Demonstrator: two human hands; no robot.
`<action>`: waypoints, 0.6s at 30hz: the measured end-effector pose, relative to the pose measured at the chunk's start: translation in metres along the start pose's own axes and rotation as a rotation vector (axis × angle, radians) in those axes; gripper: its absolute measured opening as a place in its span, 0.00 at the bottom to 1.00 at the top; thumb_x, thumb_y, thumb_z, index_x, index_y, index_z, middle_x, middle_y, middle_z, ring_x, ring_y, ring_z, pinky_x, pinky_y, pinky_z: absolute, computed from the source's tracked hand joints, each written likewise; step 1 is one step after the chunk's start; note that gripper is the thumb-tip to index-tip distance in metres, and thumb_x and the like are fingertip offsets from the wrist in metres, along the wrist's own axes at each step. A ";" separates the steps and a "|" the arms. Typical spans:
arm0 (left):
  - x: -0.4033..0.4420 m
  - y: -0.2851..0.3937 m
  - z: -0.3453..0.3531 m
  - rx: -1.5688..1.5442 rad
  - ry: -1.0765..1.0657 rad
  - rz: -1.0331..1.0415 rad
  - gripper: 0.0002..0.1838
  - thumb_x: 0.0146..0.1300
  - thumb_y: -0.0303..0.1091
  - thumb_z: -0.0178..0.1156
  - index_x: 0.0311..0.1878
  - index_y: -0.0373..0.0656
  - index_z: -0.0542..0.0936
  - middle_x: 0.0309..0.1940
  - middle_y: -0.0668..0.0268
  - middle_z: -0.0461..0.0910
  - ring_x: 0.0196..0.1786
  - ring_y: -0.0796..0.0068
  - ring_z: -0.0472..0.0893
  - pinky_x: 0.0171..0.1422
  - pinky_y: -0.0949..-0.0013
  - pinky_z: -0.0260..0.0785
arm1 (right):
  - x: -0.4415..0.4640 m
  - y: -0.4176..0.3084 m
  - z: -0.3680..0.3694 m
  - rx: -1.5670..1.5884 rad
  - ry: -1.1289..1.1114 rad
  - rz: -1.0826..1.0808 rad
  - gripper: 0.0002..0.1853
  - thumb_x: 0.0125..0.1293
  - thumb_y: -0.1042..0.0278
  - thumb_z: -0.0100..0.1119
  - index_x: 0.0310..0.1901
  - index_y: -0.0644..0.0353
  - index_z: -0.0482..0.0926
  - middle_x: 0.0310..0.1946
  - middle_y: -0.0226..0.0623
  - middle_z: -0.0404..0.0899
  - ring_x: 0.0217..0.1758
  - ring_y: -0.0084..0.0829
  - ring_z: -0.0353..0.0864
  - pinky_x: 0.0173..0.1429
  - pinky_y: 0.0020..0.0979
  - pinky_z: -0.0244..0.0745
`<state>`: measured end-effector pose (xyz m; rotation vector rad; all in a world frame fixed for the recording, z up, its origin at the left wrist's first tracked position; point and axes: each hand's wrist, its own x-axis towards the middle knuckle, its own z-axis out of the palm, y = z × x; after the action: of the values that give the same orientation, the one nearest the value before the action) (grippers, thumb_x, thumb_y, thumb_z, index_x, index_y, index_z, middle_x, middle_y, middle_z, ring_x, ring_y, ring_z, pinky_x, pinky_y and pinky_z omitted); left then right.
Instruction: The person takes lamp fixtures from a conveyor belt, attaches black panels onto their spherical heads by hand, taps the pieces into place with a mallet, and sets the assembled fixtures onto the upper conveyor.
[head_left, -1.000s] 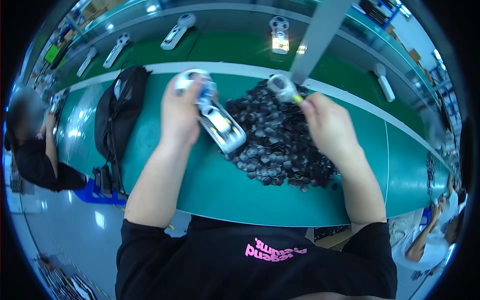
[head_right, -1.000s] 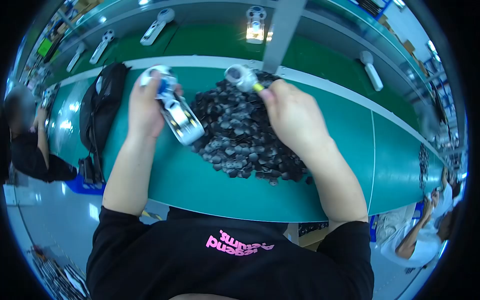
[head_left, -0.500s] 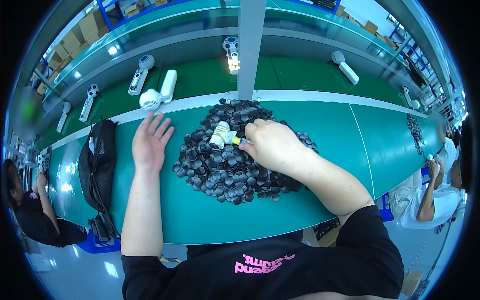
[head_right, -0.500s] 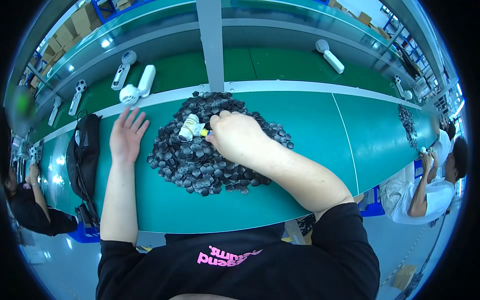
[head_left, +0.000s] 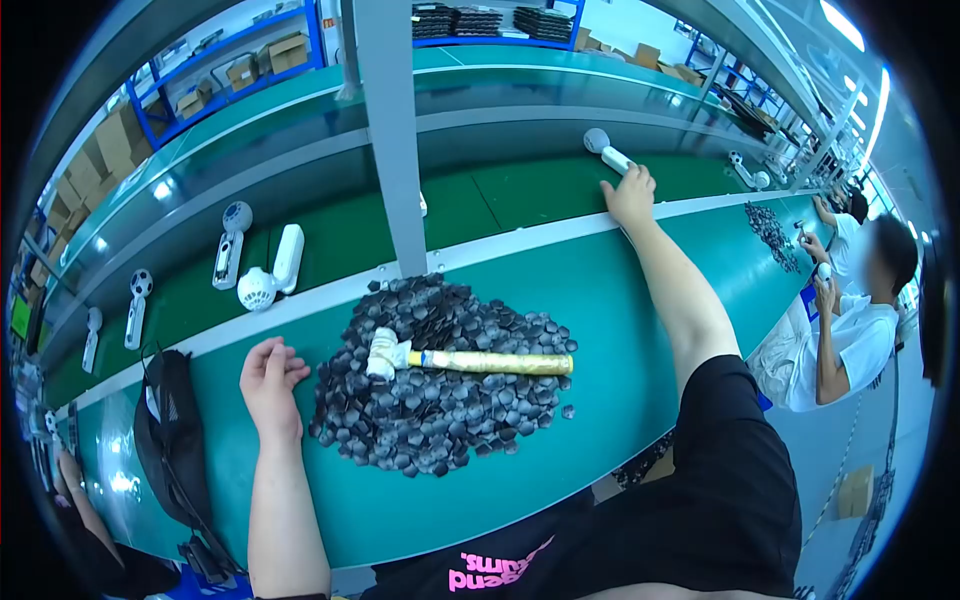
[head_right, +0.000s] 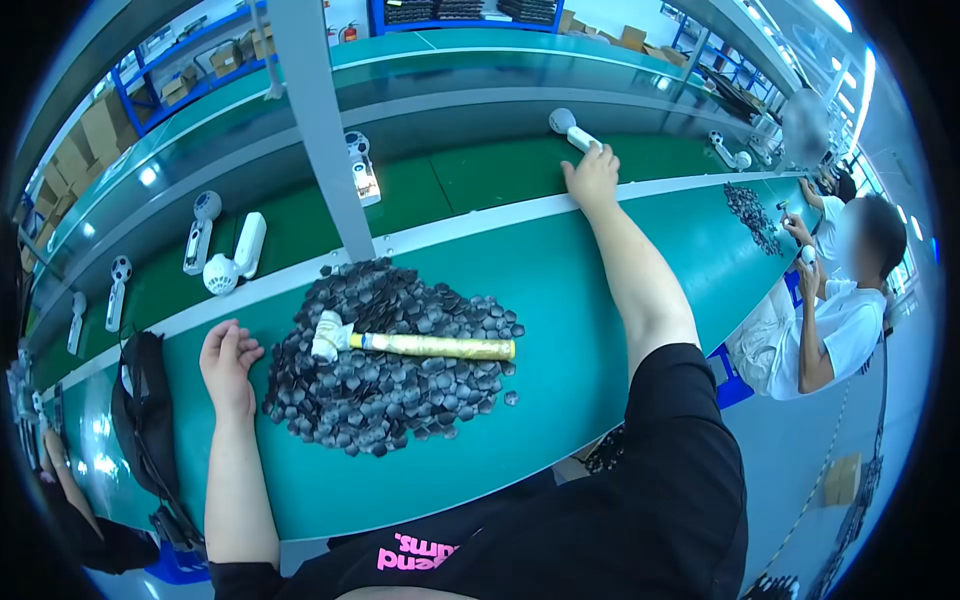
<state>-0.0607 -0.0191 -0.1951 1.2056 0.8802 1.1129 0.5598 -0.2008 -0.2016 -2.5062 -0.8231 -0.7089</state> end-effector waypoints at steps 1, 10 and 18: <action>-0.001 0.001 0.001 0.022 0.014 0.004 0.13 0.75 0.34 0.59 0.55 0.35 0.77 0.40 0.63 0.80 0.39 0.74 0.81 0.43 0.69 0.80 | 0.011 0.018 0.014 -0.032 0.110 -0.025 0.43 0.61 0.53 0.72 0.70 0.67 0.64 0.65 0.58 0.69 0.65 0.59 0.71 0.70 0.54 0.68; -0.003 0.009 -0.002 0.177 -0.017 0.045 0.10 0.76 0.34 0.59 0.52 0.39 0.78 0.37 0.66 0.79 0.36 0.78 0.80 0.37 0.74 0.77 | 0.022 0.047 0.015 0.130 0.013 0.307 0.52 0.58 0.43 0.73 0.76 0.64 0.59 0.71 0.59 0.65 0.72 0.60 0.65 0.75 0.51 0.63; -0.007 0.016 -0.006 0.151 -0.008 0.087 0.08 0.76 0.34 0.59 0.50 0.40 0.79 0.35 0.68 0.80 0.35 0.80 0.80 0.36 0.75 0.76 | 0.019 0.034 0.005 0.036 -0.088 0.173 0.36 0.62 0.48 0.69 0.69 0.55 0.72 0.58 0.47 0.79 0.64 0.52 0.76 0.67 0.49 0.71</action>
<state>-0.0712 -0.0245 -0.1806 1.3827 0.9258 1.1263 0.5964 -0.2151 -0.2016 -2.5528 -0.6318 -0.5249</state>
